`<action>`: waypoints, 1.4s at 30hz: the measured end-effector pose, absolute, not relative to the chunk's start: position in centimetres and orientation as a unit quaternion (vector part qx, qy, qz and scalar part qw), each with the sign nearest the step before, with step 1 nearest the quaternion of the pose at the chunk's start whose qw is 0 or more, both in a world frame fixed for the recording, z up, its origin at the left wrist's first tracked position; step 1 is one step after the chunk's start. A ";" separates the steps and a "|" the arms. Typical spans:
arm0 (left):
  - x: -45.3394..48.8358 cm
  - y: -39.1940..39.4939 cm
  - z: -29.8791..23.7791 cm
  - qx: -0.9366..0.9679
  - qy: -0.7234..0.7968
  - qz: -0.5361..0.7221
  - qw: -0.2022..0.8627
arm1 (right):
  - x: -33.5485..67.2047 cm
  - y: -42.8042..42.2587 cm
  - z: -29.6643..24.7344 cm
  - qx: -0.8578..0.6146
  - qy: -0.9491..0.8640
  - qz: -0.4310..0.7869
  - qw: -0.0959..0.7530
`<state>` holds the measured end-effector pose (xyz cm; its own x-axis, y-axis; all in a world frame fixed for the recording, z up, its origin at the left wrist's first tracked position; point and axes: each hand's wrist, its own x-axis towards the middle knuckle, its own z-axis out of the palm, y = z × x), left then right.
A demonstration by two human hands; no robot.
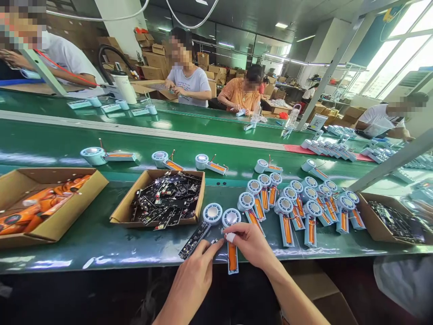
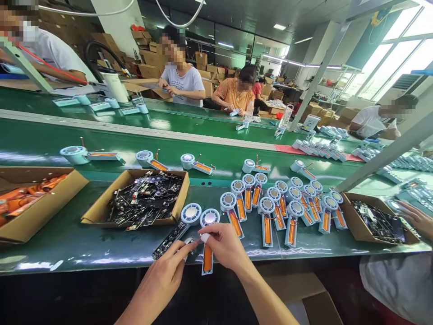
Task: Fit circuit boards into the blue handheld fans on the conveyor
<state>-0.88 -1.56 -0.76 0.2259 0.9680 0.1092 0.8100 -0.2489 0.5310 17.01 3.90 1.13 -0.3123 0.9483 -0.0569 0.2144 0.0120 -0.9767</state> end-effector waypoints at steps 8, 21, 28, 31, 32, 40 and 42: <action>-0.4 -1.5 -1.7 0.664 0.608 0.377 0.217 | 16.5 3.3 1.5 -0.478 -0.686 0.425 0.348; 1.1 -2.4 -2.5 0.728 0.556 0.401 0.011 | 16.6 2.4 2.4 -0.457 -0.823 0.212 0.263; 1.2 -2.5 -2.6 0.730 0.548 0.407 0.021 | 16.9 2.4 2.1 -0.440 -0.833 0.200 0.268; 0.5 -2.0 -2.1 0.715 0.543 0.425 0.115 | 17.0 2.9 1.4 -0.432 -0.805 0.251 0.319; 0.2 -1.8 -1.8 0.711 0.541 0.425 0.147 | 17.1 3.0 1.3 -0.427 -0.796 0.269 0.334; -1.0 -0.5 -1.5 0.733 0.493 0.416 0.215 | 17.4 3.8 1.7 -0.378 -0.768 0.361 0.369; -0.5 -0.5 -1.3 0.734 0.490 0.424 0.202 | 17.4 3.7 1.7 -0.402 -0.761 0.345 0.375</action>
<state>-0.50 -0.45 -1.31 0.1599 0.8914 0.4241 0.5485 -0.4374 0.7126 17.36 3.71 1.72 -0.3945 0.8706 0.2941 0.3531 0.4391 -0.8261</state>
